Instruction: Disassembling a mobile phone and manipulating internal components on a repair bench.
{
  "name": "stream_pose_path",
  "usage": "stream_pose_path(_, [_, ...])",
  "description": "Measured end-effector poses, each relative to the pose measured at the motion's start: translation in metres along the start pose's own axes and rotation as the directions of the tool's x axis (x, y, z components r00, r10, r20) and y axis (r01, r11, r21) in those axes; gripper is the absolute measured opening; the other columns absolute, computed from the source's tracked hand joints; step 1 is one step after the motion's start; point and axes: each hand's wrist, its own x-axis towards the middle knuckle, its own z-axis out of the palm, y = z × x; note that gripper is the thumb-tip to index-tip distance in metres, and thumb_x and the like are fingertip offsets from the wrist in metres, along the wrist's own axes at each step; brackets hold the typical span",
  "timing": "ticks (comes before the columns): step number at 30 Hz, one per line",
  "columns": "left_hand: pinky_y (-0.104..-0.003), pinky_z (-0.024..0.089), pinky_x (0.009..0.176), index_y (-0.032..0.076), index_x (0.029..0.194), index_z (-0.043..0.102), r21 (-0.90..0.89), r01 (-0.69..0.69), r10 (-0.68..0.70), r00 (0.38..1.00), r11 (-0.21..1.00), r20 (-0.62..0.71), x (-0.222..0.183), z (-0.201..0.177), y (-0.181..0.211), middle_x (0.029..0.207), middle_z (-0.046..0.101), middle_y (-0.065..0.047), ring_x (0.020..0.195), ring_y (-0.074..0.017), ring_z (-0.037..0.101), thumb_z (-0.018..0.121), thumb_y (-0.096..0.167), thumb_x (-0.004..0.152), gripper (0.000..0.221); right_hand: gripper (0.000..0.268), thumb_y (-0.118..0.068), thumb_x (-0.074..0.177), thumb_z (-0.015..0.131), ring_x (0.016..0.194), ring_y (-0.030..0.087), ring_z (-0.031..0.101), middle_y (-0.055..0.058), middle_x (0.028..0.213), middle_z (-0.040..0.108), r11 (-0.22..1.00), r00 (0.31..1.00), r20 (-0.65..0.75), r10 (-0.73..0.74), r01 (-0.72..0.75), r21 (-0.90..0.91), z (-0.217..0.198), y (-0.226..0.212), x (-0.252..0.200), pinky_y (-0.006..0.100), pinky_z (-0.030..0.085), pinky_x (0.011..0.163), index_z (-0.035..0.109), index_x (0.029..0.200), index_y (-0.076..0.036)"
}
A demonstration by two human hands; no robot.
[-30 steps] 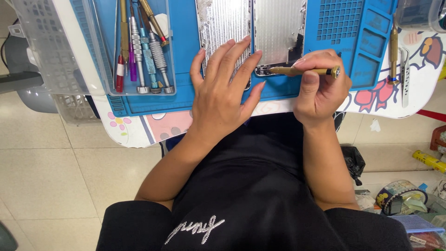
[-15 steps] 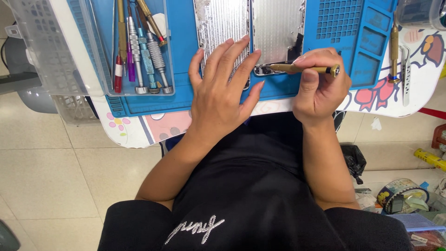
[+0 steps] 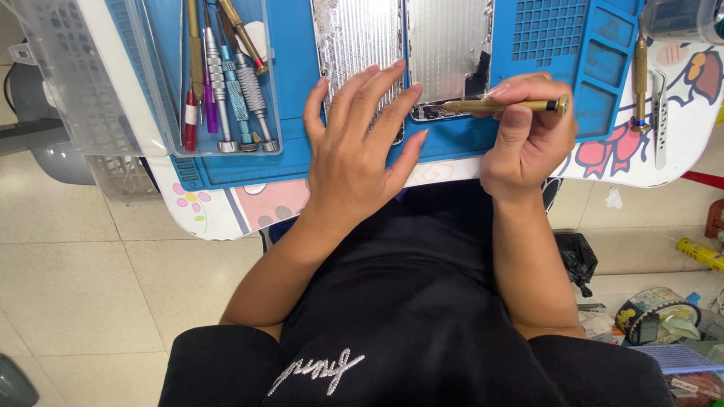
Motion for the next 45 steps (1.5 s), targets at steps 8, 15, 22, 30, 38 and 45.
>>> stream_pose_path(8, [-0.050,0.019,0.123,0.018,0.119,0.077,-0.042,-0.050,0.045,0.994,0.998,-0.104,-0.002,0.002,-0.002,0.137,0.064,0.002,0.128,-0.0197,0.058,0.082,0.028,0.099,0.023,0.035,-0.036,0.115,0.057,0.085,0.018,0.064,0.011,0.099,0.062,0.991,0.997,0.026,-0.074,0.070,0.115,0.000,-0.001,0.002,0.028,0.057,0.079,0.054,0.114,-0.001])
stream_pose_path(15, [-0.047,0.021,0.123,0.019,0.107,0.078,-0.042,-0.057,0.051,0.990,0.997,-0.134,-0.003,0.003,-0.001,0.132,0.066,0.006,0.125,-0.0175,0.058,0.083,0.025,0.098,0.011,0.032,-0.033,0.116,0.057,0.087,0.019,0.066,0.013,0.099,0.062,0.984,0.996,0.047,-0.076,0.067,0.164,-0.002,-0.001,0.002,0.029,0.058,0.082,0.053,0.114,-0.001])
stream_pose_path(22, [-0.047,0.022,0.121,0.017,0.101,0.076,-0.059,-0.040,0.033,0.994,0.997,-0.106,-0.001,-0.004,0.005,0.132,0.065,0.002,0.125,-0.0209,0.059,0.082,0.020,0.096,0.009,0.030,-0.032,0.118,0.054,0.085,0.017,0.063,0.013,0.097,0.062,0.983,0.998,0.033,-0.045,0.038,0.182,-0.003,-0.003,0.001,0.025,0.050,0.075,0.051,0.117,-0.002])
stream_pose_path(30, [-0.045,0.026,0.118,0.017,0.090,0.074,-0.143,-0.036,0.016,0.990,0.989,-0.144,0.003,-0.014,0.012,0.125,0.068,0.001,0.118,-0.0199,0.061,0.083,0.016,0.088,0.010,0.029,-0.032,0.120,0.050,0.072,0.018,0.051,0.012,0.090,0.057,0.918,0.972,-0.232,-0.018,0.108,0.381,-0.011,0.012,0.002,0.028,0.046,0.067,0.049,0.114,-0.003])
stream_pose_path(38, [-0.044,0.028,0.116,0.016,0.087,0.075,-0.128,-0.062,0.044,0.989,0.990,-0.145,0.004,-0.013,0.017,0.121,0.069,0.000,0.116,-0.0209,0.061,0.086,0.016,0.085,0.012,0.029,-0.034,0.120,0.046,0.075,0.018,0.055,0.013,0.090,0.057,0.967,0.959,-0.266,-0.096,0.154,0.204,-0.054,0.011,-0.002,0.026,0.047,0.067,0.048,0.117,-0.005])
stream_pose_path(45, [-0.045,0.027,0.115,0.018,0.085,0.077,-0.084,-0.139,0.125,0.980,0.987,-0.157,0.010,0.001,0.019,0.120,0.070,0.001,0.116,-0.0209,0.060,0.090,0.019,0.084,0.012,0.030,-0.033,0.121,0.046,0.076,0.019,0.054,0.013,0.093,0.055,0.978,0.936,-0.342,-0.077,0.139,0.158,-0.077,0.032,-0.013,0.029,0.049,0.070,0.048,0.116,-0.004])
